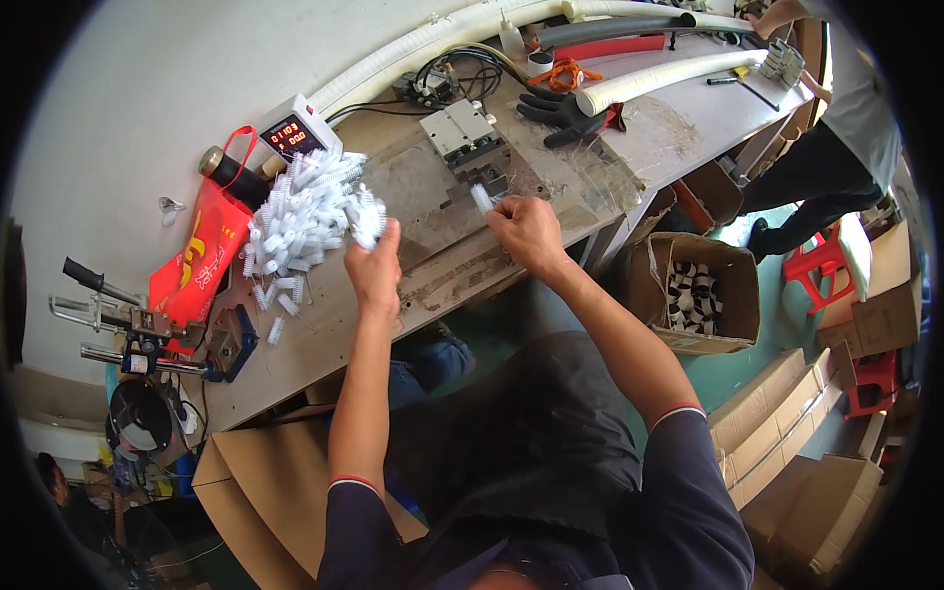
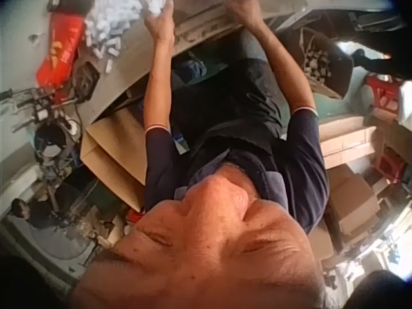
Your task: The recorder is assembling small white brushes by inserting bristles into plastic holders using a manual press jig in a workshop environment.
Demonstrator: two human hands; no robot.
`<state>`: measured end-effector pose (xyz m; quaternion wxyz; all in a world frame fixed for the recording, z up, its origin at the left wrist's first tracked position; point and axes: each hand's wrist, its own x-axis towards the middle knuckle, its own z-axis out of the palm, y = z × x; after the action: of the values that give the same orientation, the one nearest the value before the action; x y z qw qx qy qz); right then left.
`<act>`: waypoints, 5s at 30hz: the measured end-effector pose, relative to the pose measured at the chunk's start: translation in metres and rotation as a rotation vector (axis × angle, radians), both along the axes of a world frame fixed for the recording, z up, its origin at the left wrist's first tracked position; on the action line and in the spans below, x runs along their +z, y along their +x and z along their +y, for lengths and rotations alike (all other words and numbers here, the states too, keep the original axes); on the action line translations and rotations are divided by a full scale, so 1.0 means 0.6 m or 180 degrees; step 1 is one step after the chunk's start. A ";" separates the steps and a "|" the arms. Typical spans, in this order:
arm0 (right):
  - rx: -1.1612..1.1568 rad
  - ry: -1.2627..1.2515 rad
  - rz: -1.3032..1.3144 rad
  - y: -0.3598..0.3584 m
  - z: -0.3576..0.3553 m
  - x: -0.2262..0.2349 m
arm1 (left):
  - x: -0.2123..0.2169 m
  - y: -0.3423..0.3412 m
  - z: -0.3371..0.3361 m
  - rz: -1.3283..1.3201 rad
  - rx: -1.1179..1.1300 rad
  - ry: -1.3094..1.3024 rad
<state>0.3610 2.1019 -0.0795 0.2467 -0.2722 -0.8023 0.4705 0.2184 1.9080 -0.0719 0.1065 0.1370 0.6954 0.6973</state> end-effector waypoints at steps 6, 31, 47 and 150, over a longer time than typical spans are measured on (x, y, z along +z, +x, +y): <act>-0.0304 0.0689 -0.0370 -0.025 0.008 0.005 | -0.031 -0.055 0.021 0.0176 0.0386 0.0273; -0.0940 0.0813 -0.0448 -0.056 -0.021 0.007 | -0.017 -0.028 0.013 0.1411 0.0397 -0.0063; -0.1037 0.0871 -0.0534 -0.063 -0.009 0.009 | -0.021 -0.027 0.022 0.2079 0.0410 -0.0129; 0.1243 0.1327 0.1105 -0.131 -0.282 0.028 | -0.045 -0.088 -0.354 0.1772 0.2566 -0.2333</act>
<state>0.2822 1.9330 -0.0625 0.3353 0.0272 -0.8643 0.3740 0.1659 1.6957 -0.0987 -0.3113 -0.0055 0.8889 0.3361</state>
